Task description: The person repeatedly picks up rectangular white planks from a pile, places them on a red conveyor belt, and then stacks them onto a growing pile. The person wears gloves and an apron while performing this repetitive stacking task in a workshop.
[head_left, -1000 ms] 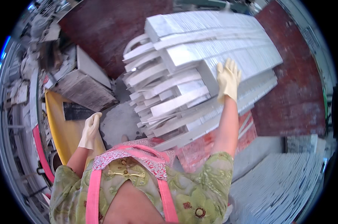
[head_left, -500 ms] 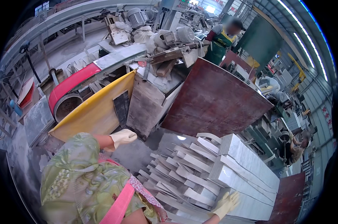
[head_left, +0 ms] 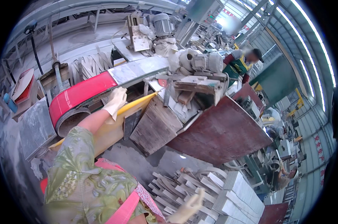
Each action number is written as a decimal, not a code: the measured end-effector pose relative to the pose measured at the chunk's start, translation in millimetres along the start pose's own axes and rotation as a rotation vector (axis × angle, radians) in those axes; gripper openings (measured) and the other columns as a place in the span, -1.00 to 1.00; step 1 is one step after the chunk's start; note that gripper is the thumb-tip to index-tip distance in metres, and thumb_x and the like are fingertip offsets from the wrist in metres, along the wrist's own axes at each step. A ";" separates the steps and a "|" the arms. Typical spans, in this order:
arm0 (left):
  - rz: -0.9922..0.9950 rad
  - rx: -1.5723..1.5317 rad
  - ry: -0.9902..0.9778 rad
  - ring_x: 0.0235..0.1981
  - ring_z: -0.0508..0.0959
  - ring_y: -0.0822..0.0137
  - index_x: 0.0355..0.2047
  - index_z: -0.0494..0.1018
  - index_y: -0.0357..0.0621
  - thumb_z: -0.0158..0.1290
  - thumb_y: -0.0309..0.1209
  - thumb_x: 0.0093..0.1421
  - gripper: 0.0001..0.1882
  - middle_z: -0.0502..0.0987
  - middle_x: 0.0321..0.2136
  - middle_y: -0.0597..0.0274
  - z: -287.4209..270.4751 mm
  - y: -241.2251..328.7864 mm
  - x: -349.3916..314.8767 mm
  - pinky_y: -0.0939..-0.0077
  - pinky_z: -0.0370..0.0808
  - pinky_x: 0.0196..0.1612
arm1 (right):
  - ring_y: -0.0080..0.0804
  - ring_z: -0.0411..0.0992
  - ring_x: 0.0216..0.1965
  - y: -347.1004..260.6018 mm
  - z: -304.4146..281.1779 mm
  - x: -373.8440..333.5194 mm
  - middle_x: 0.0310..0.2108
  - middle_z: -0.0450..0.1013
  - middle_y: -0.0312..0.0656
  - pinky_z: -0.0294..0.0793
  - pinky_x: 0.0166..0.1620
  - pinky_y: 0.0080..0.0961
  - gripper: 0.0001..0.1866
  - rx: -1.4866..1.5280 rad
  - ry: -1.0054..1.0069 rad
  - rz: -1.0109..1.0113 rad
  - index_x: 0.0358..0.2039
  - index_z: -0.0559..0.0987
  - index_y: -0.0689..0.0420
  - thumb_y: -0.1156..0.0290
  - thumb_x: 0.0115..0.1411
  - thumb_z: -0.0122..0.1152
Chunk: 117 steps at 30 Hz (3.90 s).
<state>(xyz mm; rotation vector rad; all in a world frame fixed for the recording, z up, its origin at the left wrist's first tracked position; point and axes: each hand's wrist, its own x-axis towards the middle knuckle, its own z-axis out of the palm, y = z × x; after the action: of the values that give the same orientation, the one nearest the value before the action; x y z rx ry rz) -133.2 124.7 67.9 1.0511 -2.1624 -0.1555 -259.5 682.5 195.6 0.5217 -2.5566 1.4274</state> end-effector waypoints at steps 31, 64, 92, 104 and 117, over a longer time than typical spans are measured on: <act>-0.129 0.281 -0.388 0.00 0.56 -0.13 -0.05 0.55 -0.35 -0.17 -0.20 0.45 -0.55 0.59 -0.09 -0.22 -56.4 -121.1 20.4 0.13 0.46 0.09 | -0.13 0.56 -0.02 -106.0 308.6 48.7 -0.12 0.59 0.15 0.46 0.09 -0.36 -0.53 0.537 -0.641 0.105 0.04 0.51 0.40 0.24 0.37 -0.11; -0.307 0.361 -0.172 0.28 0.33 -0.14 0.19 0.38 -0.40 -0.20 -0.12 0.48 -0.44 0.42 0.19 -0.23 -34.9 -157.2 -5.3 0.06 0.16 0.37 | -0.43 0.40 -0.55 -138.2 387.7 150.3 -0.63 0.44 -0.22 0.38 -0.35 -0.45 -0.47 0.394 -1.132 0.260 -0.26 0.56 0.25 0.00 0.36 -0.15; -0.349 0.005 0.062 0.17 0.43 -0.19 0.07 0.46 -0.44 -0.12 -0.23 0.41 -0.53 0.51 0.06 -0.26 -48.2 -111.4 3.6 0.04 0.21 0.35 | 0.09 0.13 0.38 -224.1 567.4 25.1 0.29 0.26 0.22 -0.05 0.44 -0.06 -0.18 -0.138 -0.758 -1.110 0.25 0.33 0.42 -0.09 0.26 0.09; -0.322 0.024 0.124 0.11 0.48 -0.17 0.00 0.50 -0.42 -0.03 -0.26 0.35 -0.58 0.55 -0.01 -0.25 -46.2 -114.7 2.7 0.05 0.27 0.32 | 0.05 0.14 0.38 -211.4 576.2 15.8 0.31 0.24 0.20 -0.02 0.45 -0.12 -0.30 -0.085 -0.686 -1.175 0.26 0.35 0.39 0.04 0.33 0.02; -0.313 0.019 0.152 0.10 0.51 -0.18 -0.01 0.51 -0.44 0.03 -0.29 0.31 -0.58 0.56 -0.04 -0.30 -38.4 -114.3 2.1 0.00 0.28 0.31 | 0.08 0.17 0.36 -211.2 569.2 16.8 0.28 0.26 0.20 0.06 0.42 -0.12 -0.38 -0.022 -0.680 -1.214 0.24 0.37 0.37 0.15 0.33 0.06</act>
<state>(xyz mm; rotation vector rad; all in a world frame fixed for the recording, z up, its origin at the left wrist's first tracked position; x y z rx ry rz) -36.0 55.0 52.5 1.3628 -1.8585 -0.1931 -181.3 94.2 66.9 2.2991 -1.7833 0.7753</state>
